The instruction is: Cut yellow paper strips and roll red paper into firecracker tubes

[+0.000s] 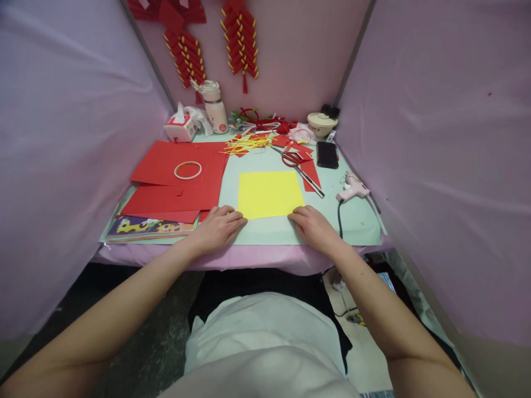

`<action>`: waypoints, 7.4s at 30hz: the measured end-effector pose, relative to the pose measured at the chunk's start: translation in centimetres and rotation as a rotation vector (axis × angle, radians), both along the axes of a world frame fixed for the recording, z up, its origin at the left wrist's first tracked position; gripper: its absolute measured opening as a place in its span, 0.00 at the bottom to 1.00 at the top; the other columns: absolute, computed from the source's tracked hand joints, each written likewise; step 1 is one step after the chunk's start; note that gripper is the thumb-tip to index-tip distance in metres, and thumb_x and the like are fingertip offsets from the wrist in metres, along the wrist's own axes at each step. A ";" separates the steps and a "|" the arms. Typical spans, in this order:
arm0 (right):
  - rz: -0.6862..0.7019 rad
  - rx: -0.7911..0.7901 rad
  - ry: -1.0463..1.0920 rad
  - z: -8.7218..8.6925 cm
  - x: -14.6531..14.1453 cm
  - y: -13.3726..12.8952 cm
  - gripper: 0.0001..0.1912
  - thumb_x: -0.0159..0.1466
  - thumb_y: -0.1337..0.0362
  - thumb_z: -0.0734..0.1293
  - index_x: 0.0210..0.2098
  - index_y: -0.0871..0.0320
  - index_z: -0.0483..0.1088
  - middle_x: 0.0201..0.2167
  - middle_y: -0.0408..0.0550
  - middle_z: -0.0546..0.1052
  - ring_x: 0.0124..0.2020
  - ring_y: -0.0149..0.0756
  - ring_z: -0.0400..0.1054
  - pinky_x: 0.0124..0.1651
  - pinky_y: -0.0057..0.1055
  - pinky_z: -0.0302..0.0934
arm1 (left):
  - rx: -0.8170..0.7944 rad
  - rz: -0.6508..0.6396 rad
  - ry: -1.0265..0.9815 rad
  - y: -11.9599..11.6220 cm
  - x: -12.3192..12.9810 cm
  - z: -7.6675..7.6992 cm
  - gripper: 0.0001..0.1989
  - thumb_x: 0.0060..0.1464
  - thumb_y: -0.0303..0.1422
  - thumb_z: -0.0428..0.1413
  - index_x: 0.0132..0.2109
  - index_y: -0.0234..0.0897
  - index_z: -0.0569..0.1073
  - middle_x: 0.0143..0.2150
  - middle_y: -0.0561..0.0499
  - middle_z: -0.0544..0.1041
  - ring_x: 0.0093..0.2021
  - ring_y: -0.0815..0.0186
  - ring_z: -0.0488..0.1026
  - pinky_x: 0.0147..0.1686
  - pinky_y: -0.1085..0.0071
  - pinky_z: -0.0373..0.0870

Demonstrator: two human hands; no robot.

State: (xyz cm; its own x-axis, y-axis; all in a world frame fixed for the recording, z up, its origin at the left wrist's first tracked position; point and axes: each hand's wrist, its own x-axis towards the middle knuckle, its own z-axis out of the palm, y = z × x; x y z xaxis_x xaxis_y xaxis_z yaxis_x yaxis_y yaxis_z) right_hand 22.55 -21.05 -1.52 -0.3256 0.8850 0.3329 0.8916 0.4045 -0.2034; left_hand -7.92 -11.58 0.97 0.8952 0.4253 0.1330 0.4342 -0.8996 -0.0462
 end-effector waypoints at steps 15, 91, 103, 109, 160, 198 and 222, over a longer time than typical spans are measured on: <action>-0.036 0.029 -0.017 -0.8 1.2 -0.5 0.18 0.66 0.73 0.59 0.50 0.59 0.75 0.48 0.56 0.76 0.48 0.46 0.68 0.51 0.44 0.66 | 0.053 0.036 -0.025 -0.3 -2.5 -0.5 0.14 0.64 0.28 0.48 0.53 0.37 0.74 0.50 0.45 0.77 0.50 0.53 0.67 0.44 0.57 0.59; 0.000 0.042 -0.132 0.6 -0.4 -0.4 0.18 0.63 0.74 0.60 0.50 0.59 0.74 0.46 0.57 0.76 0.47 0.47 0.66 0.50 0.45 0.66 | 0.137 0.048 -0.161 -0.6 -3.4 -1.1 0.13 0.65 0.29 0.49 0.49 0.38 0.76 0.46 0.43 0.79 0.47 0.54 0.69 0.43 0.57 0.63; -0.331 0.129 0.055 2.1 1.8 4.0 0.18 0.67 0.70 0.57 0.50 0.59 0.74 0.47 0.58 0.76 0.49 0.47 0.69 0.53 0.45 0.64 | -0.092 0.012 -0.159 -3.4 5.3 -0.9 0.25 0.67 0.38 0.48 0.67 0.34 0.63 0.70 0.37 0.61 0.71 0.50 0.55 0.65 0.51 0.57; -0.700 -0.173 -0.093 3.4 4.4 10.6 0.15 0.67 0.64 0.62 0.43 0.67 0.76 0.43 0.68 0.77 0.45 0.49 0.72 0.46 0.38 0.63 | -0.255 0.069 0.027 -3.0 7.0 -1.6 0.39 0.63 0.52 0.50 0.70 0.29 0.56 0.74 0.35 0.51 0.74 0.49 0.46 0.69 0.52 0.47; -0.410 -0.147 -0.154 0.2 1.7 -7.8 0.22 0.70 0.68 0.54 0.59 0.54 0.69 0.41 0.52 0.71 0.35 0.36 0.67 0.33 0.29 0.56 | -0.274 -0.215 0.119 0.1 9.9 -1.5 0.44 0.59 0.62 0.45 0.74 0.43 0.49 0.76 0.44 0.44 0.75 0.50 0.40 0.70 0.50 0.36; -0.367 -0.172 -0.179 1.2 -0.4 -6.9 0.21 0.68 0.71 0.55 0.57 0.55 0.70 0.38 0.51 0.70 0.31 0.34 0.64 0.31 0.28 0.53 | -0.316 -0.221 0.145 1.0 7.4 -0.6 0.46 0.59 0.61 0.48 0.74 0.40 0.47 0.76 0.44 0.43 0.75 0.51 0.38 0.70 0.50 0.36; -0.371 -0.172 -0.102 1.1 -0.6 -5.3 0.20 0.72 0.61 0.54 0.54 0.53 0.74 0.38 0.51 0.72 0.31 0.36 0.66 0.32 0.30 0.55 | -0.315 -0.226 0.104 1.1 7.4 -1.1 0.47 0.58 0.61 0.49 0.74 0.42 0.47 0.76 0.44 0.44 0.75 0.50 0.40 0.69 0.49 0.38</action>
State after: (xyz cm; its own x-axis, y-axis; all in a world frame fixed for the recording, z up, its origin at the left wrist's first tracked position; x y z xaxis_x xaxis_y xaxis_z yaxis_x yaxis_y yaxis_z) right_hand 21.98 -26.31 -0.42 0.0019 0.9883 0.1524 0.9895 0.0202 -0.1431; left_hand -0.56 -10.51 -0.11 0.9728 0.2213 -0.0690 0.2311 -0.9491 0.2142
